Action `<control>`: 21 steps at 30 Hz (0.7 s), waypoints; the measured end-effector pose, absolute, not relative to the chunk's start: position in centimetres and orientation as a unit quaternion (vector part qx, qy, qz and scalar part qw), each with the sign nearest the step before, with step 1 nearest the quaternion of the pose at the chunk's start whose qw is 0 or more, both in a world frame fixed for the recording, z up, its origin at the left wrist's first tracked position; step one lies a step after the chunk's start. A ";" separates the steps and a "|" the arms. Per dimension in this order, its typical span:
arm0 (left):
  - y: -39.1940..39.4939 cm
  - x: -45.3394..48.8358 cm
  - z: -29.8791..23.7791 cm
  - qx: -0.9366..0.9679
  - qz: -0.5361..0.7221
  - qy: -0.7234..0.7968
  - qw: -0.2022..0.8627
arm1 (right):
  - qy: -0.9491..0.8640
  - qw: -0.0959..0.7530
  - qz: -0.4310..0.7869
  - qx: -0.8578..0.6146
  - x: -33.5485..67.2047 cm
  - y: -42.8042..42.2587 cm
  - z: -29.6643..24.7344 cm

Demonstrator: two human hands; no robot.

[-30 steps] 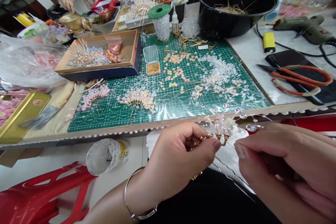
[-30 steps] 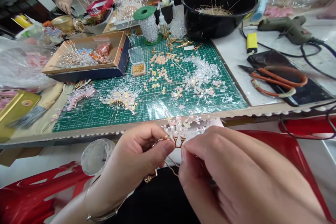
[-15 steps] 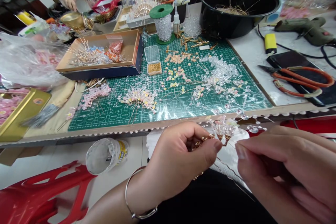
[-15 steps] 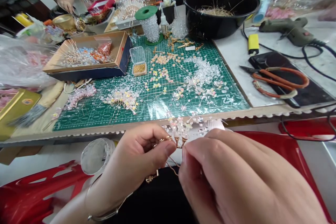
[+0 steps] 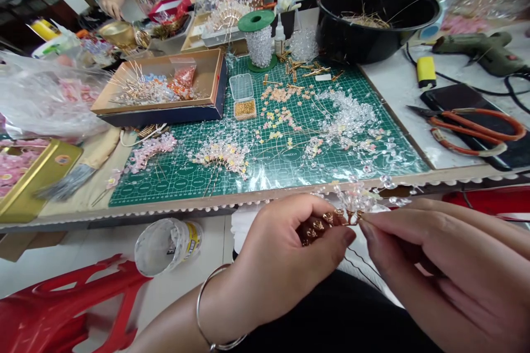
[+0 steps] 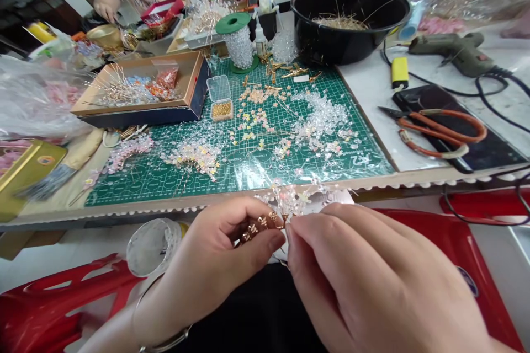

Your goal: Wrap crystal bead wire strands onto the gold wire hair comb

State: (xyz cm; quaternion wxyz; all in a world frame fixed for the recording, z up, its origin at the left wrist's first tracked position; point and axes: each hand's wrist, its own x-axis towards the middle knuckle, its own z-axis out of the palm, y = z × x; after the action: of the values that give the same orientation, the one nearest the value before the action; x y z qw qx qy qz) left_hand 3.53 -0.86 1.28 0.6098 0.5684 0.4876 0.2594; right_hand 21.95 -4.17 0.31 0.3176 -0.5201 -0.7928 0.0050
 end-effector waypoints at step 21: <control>-1.4 3.7 1.4 0.674 0.311 0.508 0.438 | -0.770 0.316 -0.019 -0.554 21.5 -4.4 0.5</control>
State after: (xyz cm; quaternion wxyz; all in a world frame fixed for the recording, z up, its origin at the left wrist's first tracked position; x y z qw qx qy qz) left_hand 3.70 -1.37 1.39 0.4378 0.6738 0.5079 0.3105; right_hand 21.46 -4.41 0.54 0.3160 -0.5537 -0.7702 -0.0193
